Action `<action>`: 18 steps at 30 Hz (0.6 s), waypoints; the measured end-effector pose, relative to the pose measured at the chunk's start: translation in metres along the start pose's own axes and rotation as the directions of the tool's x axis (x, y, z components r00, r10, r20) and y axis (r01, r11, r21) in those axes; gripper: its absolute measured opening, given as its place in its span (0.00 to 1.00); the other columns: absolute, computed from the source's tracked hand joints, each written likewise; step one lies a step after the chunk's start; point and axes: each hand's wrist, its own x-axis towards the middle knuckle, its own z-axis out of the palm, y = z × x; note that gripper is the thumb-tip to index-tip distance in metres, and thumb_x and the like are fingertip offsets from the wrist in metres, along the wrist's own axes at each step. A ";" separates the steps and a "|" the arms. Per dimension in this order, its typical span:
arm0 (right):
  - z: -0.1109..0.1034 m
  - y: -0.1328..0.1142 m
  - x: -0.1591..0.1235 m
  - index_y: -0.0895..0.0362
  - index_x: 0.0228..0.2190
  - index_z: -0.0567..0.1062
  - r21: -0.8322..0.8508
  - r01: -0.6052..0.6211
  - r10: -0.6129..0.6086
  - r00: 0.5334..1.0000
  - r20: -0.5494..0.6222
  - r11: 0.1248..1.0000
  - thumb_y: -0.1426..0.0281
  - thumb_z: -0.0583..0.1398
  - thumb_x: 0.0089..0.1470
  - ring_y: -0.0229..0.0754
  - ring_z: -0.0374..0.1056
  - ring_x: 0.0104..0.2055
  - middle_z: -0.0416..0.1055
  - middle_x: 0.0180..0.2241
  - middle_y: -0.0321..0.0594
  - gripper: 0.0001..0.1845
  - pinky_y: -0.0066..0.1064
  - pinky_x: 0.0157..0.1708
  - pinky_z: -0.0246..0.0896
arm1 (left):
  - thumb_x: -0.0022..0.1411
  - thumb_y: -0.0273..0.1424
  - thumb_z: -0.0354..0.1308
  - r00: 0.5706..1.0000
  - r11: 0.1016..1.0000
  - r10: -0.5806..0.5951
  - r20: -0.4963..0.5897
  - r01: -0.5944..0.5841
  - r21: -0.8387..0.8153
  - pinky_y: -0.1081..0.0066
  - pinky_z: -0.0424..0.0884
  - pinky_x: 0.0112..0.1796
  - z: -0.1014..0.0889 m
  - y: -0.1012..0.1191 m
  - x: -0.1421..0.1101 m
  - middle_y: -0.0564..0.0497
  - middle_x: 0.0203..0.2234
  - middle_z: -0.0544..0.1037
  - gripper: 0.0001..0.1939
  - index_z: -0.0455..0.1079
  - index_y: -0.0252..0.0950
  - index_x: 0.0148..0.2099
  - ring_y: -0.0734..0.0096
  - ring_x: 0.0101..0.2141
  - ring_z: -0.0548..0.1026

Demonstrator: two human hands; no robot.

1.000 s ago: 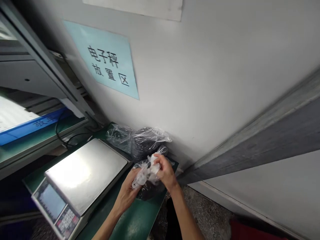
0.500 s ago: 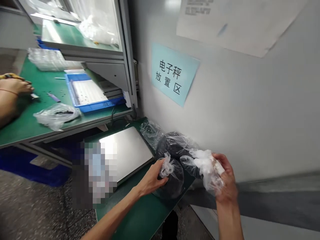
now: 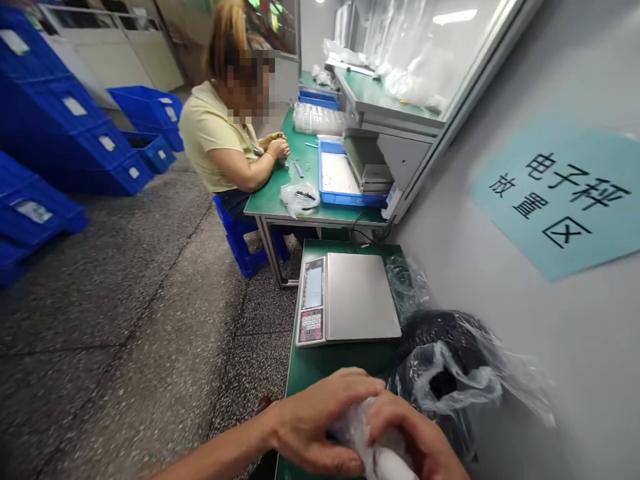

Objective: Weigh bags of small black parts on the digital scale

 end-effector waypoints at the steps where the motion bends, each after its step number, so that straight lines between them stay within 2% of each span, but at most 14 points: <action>1: 0.014 0.000 0.008 0.51 0.27 0.76 -0.008 -0.068 0.068 0.997 0.024 0.998 0.49 0.66 0.41 0.43 0.65 0.27 0.67 0.27 0.42 0.20 0.31 0.24 0.63 | 0.61 0.48 0.55 0.999 0.999 -0.036 0.027 0.036 -0.003 0.60 0.66 0.49 0.000 -0.002 -0.006 0.43 0.49 0.73 0.31 0.61 0.39 0.62 0.55 0.47 0.71; 3: 0.034 0.004 0.020 0.52 0.29 0.74 -0.011 -0.150 0.150 0.989 -0.012 0.989 0.54 0.67 0.43 0.42 0.65 0.27 0.67 0.28 0.40 0.16 0.29 0.23 0.63 | 0.61 0.49 0.54 0.993 0.993 -0.116 0.029 0.117 -0.015 0.63 0.67 0.45 -0.003 -0.011 -0.019 0.44 0.46 0.74 0.31 0.62 0.40 0.61 0.56 0.44 0.72; 5: 0.044 0.012 0.027 0.51 0.35 0.73 -0.025 -0.194 0.193 0.980 -0.058 0.981 0.60 0.67 0.45 0.42 0.67 0.31 0.69 0.34 0.41 0.15 0.29 0.27 0.65 | 0.57 0.50 0.59 0.977 0.979 -0.204 -0.056 0.203 -0.026 0.64 0.66 0.44 -0.009 -0.026 -0.033 0.45 0.45 0.72 0.33 0.63 0.40 0.61 0.58 0.43 0.71; 7: 0.050 0.023 0.032 0.51 0.41 0.71 -0.049 -0.223 0.217 0.970 -0.107 0.974 0.66 0.67 0.44 0.43 0.68 0.36 0.69 0.41 0.43 0.20 0.30 0.33 0.66 | 0.52 0.47 0.65 0.946 0.959 -0.281 -0.163 0.272 -0.078 0.65 0.65 0.44 -0.015 -0.040 -0.048 0.47 0.43 0.71 0.34 0.66 0.40 0.59 0.60 0.42 0.69; 9: 0.055 0.035 0.035 0.52 0.44 0.69 -0.038 -0.281 0.273 0.953 -0.134 0.959 0.69 0.67 0.41 0.43 0.68 0.37 0.69 0.42 0.43 0.25 0.29 0.33 0.66 | 0.48 0.41 0.68 0.903 0.930 -0.355 -0.241 0.316 -0.187 0.66 0.64 0.45 -0.021 -0.053 -0.060 0.49 0.42 0.71 0.33 0.68 0.40 0.56 0.62 0.43 0.69; 12: 0.060 0.053 0.038 0.52 0.46 0.67 0.004 -0.397 0.396 0.916 -0.068 0.918 0.70 0.66 0.40 0.40 0.68 0.33 0.70 0.41 0.41 0.29 0.29 0.30 0.65 | 0.49 0.34 0.68 0.876 0.859 -0.428 -0.221 0.318 -0.401 0.69 0.64 0.43 -0.027 -0.069 -0.072 0.51 0.39 0.73 0.26 0.71 0.38 0.52 0.65 0.41 0.69; 14: 0.058 0.068 0.036 0.53 0.44 0.68 -0.084 -0.371 0.365 0.928 -0.080 0.925 0.69 0.64 0.40 0.41 0.68 0.36 0.67 0.48 0.44 0.26 0.31 0.33 0.66 | 0.49 0.32 0.67 0.860 0.791 -0.465 -0.210 0.297 -0.535 0.72 0.64 0.39 -0.027 -0.081 -0.075 0.52 0.37 0.74 0.23 0.73 0.37 0.50 0.69 0.37 0.70; 16: 0.050 0.087 0.032 0.53 0.42 0.70 -0.297 -0.301 0.262 0.951 -0.165 0.906 0.68 0.63 0.42 0.44 0.68 0.41 0.60 0.55 0.45 0.21 0.33 0.38 0.66 | 0.49 0.30 0.67 0.816 0.690 -0.524 -0.242 0.241 -0.683 0.76 0.63 0.31 -0.024 -0.093 -0.074 0.52 0.33 0.74 0.21 0.73 0.34 0.48 0.75 0.29 0.69; 18: 0.039 0.110 0.026 0.54 0.42 0.70 -0.532 -0.254 0.154 0.962 -0.225 0.808 0.69 0.58 0.45 0.45 0.67 0.44 0.58 0.56 0.46 0.19 0.36 0.43 0.65 | 0.50 0.29 0.68 0.785 0.505 -0.565 -0.255 0.085 -0.859 0.79 0.60 0.24 -0.020 -0.104 -0.073 0.54 0.27 0.71 0.20 0.72 0.31 0.46 0.81 0.22 0.64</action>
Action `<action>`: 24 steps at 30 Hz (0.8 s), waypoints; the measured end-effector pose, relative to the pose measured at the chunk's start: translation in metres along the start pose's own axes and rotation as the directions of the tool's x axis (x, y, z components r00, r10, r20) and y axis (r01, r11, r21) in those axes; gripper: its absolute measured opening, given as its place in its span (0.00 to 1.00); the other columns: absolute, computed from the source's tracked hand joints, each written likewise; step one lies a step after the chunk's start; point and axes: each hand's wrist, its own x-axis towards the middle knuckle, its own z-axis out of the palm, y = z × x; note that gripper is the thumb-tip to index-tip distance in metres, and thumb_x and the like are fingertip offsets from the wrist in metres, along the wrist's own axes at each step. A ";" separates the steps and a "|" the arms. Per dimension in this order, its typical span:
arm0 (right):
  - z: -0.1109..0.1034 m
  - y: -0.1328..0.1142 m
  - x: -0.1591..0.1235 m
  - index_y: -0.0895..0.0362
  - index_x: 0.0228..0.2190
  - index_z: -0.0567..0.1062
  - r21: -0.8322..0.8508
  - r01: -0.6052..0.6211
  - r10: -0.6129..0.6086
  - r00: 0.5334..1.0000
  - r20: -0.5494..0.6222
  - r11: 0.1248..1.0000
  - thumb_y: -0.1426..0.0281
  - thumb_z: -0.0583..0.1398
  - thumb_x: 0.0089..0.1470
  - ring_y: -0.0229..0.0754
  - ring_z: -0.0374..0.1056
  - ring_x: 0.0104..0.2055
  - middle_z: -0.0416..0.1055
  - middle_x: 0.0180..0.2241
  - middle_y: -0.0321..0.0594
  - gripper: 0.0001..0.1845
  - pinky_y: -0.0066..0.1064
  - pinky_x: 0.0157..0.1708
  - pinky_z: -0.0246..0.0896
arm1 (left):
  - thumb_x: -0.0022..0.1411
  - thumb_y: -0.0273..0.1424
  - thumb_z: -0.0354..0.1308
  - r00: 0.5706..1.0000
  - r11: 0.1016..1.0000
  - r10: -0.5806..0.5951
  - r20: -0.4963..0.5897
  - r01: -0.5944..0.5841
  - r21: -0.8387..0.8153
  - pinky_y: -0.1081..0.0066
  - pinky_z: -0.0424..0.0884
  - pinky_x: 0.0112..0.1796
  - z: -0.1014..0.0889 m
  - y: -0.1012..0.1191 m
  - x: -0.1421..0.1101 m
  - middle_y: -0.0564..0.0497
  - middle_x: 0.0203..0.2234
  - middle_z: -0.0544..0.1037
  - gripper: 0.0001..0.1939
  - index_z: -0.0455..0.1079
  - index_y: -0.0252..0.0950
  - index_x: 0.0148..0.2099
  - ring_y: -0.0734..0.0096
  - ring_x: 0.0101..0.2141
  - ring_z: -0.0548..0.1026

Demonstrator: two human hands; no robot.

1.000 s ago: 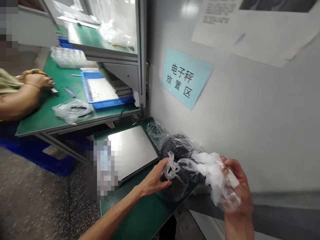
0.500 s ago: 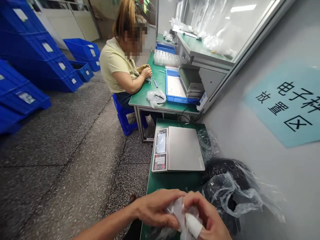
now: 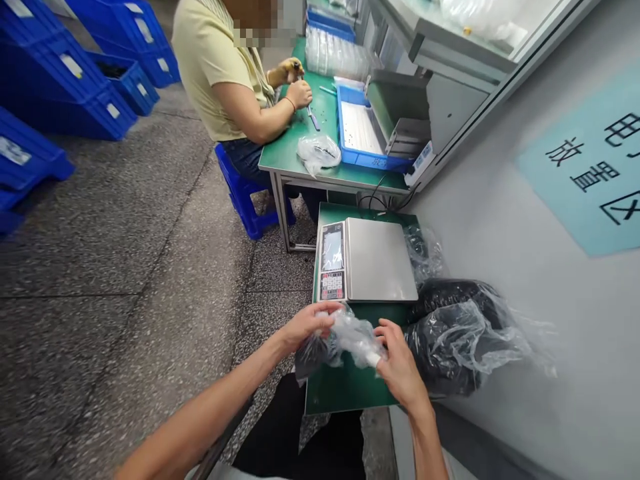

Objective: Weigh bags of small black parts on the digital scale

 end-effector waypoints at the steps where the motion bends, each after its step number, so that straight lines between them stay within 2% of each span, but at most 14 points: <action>1: 0.002 0.014 0.000 0.54 0.42 0.70 -0.110 0.030 -0.035 0.999 -0.042 0.993 0.70 0.56 0.46 0.46 0.67 0.45 0.60 0.54 0.46 0.19 0.38 0.46 0.64 | 0.50 0.28 0.67 1.000 0.983 0.001 -0.010 -0.003 -0.182 0.81 0.57 0.21 -0.001 -0.003 0.002 0.55 0.24 0.69 0.19 0.71 0.30 0.45 0.83 0.20 0.61; 3: 0.006 0.041 0.000 0.56 0.42 0.69 -0.275 0.080 -0.111 0.989 -0.101 0.958 0.73 0.51 0.45 0.48 0.66 0.47 0.64 0.49 0.47 0.20 0.42 0.50 0.61 | 0.53 0.26 0.66 0.999 0.883 0.019 -0.026 -0.029 -0.469 0.84 0.56 0.19 0.000 -0.006 0.004 0.57 0.22 0.66 0.14 0.70 0.30 0.42 0.86 0.18 0.59; 6: 0.008 0.066 -0.007 0.56 0.42 0.68 -0.389 0.102 -0.164 0.978 -0.131 0.916 0.75 0.48 0.46 0.49 0.66 0.47 0.67 0.44 0.47 0.21 0.42 0.51 0.60 | 0.63 0.30 0.57 0.999 0.802 0.002 -0.045 -0.028 -0.596 0.86 0.58 0.19 0.007 -0.002 0.000 0.58 0.20 0.61 0.06 0.67 0.32 0.40 0.86 0.17 0.58; 8: 0.004 0.067 -0.016 0.57 0.43 0.67 -0.427 0.074 -0.161 0.972 -0.170 0.901 0.75 0.46 0.47 0.50 0.66 0.47 0.67 0.45 0.48 0.21 0.44 0.50 0.60 | 0.69 0.34 0.49 0.998 0.768 -0.047 -0.032 0.016 -0.640 0.86 0.59 0.18 0.014 0.003 -0.004 0.59 0.18 0.56 0.11 0.66 0.32 0.39 0.84 0.16 0.58; 11: -0.005 0.045 -0.036 0.58 0.46 0.67 -0.441 0.006 -0.162 0.934 -0.317 0.897 0.72 0.47 0.49 0.56 0.62 0.52 0.65 0.49 0.53 0.22 0.51 0.53 0.56 | 0.71 0.36 0.43 0.996 0.699 -0.082 -0.046 0.025 -0.714 0.85 0.58 0.17 0.025 0.006 -0.007 0.59 0.18 0.54 0.15 0.64 0.33 0.37 0.83 0.16 0.58; 13: -0.003 0.019 -0.046 0.57 0.48 0.67 -0.314 -0.046 -0.095 0.904 -0.418 0.948 0.68 0.51 0.51 0.58 0.61 0.55 0.65 0.51 0.53 0.22 0.53 0.55 0.55 | 0.71 0.35 0.42 0.995 0.683 -0.065 -0.075 -0.010 -0.730 0.85 0.59 0.17 0.031 0.005 -0.007 0.58 0.18 0.54 0.16 0.64 0.33 0.36 0.82 0.16 0.57; 14: 0.003 0.004 -0.049 0.56 0.49 0.67 -0.174 -0.073 -0.008 0.904 -0.427 0.982 0.65 0.54 0.51 0.57 0.62 0.54 0.66 0.51 0.51 0.22 0.51 0.53 0.58 | 0.71 0.35 0.41 0.995 0.674 -0.055 -0.087 -0.027 -0.738 0.85 0.59 0.17 0.034 0.004 -0.006 0.58 0.18 0.54 0.16 0.63 0.33 0.35 0.82 0.16 0.57; 15: 0.011 -0.010 -0.050 0.54 0.49 0.66 0.026 -0.114 0.116 0.920 -0.374 0.993 0.63 0.57 0.51 0.55 0.66 0.50 0.68 0.50 0.50 0.23 0.48 0.49 0.63 | 0.71 0.34 0.40 0.994 0.662 -0.044 -0.097 -0.043 -0.748 0.85 0.59 0.17 0.037 0.003 -0.005 0.58 0.17 0.54 0.16 0.63 0.33 0.34 0.82 0.16 0.57; 16: 0.022 -0.022 -0.050 0.54 0.51 0.64 0.253 -0.142 0.206 0.946 -0.251 0.957 0.60 0.60 0.49 0.54 0.68 0.48 0.68 0.49 0.50 0.28 0.43 0.42 0.68 | 0.72 0.34 0.40 0.994 0.649 -0.036 -0.101 -0.053 -0.759 0.85 0.60 0.17 0.039 0.002 -0.005 0.58 0.17 0.54 0.17 0.63 0.32 0.34 0.83 0.16 0.57; 17: 0.035 -0.033 -0.048 0.53 0.53 0.62 0.450 -0.185 0.253 0.963 -0.095 0.874 0.59 0.63 0.46 0.53 0.70 0.45 0.68 0.50 0.50 0.33 0.40 0.35 0.70 | 0.72 0.34 0.39 0.994 0.637 -0.032 -0.100 -0.057 -0.769 0.85 0.60 0.18 0.041 0.000 -0.003 0.58 0.17 0.55 0.18 0.63 0.32 0.34 0.83 0.16 0.57; 18: 0.049 -0.040 -0.046 0.53 0.55 0.59 0.581 -0.235 0.250 0.967 0.056 0.779 0.59 0.65 0.43 0.52 0.71 0.43 0.67 0.51 0.50 0.39 0.37 0.31 0.71 | 0.72 0.34 0.38 0.995 0.626 -0.031 -0.094 -0.054 -0.778 0.86 0.60 0.18 0.042 -0.002 -0.002 0.58 0.17 0.55 0.19 0.63 0.31 0.34 0.84 0.16 0.58; 19: 0.062 -0.046 -0.042 0.53 0.56 0.58 0.666 -0.251 0.229 0.966 0.122 0.703 0.60 0.67 0.42 0.51 0.71 0.43 0.67 0.52 0.49 0.41 0.36 0.31 0.71 | 0.72 0.35 0.37 0.996 0.621 -0.034 -0.081 -0.043 -0.783 0.86 0.60 0.18 0.042 -0.003 -0.001 0.58 0.17 0.56 0.19 0.63 0.30 0.34 0.84 0.15 0.58; 21: 0.083 -0.049 -0.036 0.52 0.55 0.60 0.752 -0.207 0.180 0.976 0.119 0.625 0.63 0.67 0.43 0.48 0.70 0.46 0.67 0.52 0.46 0.39 0.36 0.40 0.71 | 0.71 0.36 0.38 0.998 0.630 -0.038 -0.058 -0.021 -0.777 0.85 0.60 0.18 0.041 -0.006 0.002 0.58 0.17 0.57 0.20 0.64 0.30 0.34 0.84 0.16 0.60; 24: 0.097 -0.045 -0.030 0.53 0.52 0.64 0.776 -0.113 0.155 0.988 0.021 0.620 0.66 0.67 0.46 0.46 0.67 0.51 0.69 0.51 0.43 0.32 0.37 0.52 0.64 | 0.69 0.40 0.43 0.998 0.695 -0.032 -0.062 -0.022 -0.718 0.81 0.67 0.22 0.035 -0.010 0.003 0.54 0.18 0.64 0.19 0.66 0.30 0.36 0.79 0.19 0.67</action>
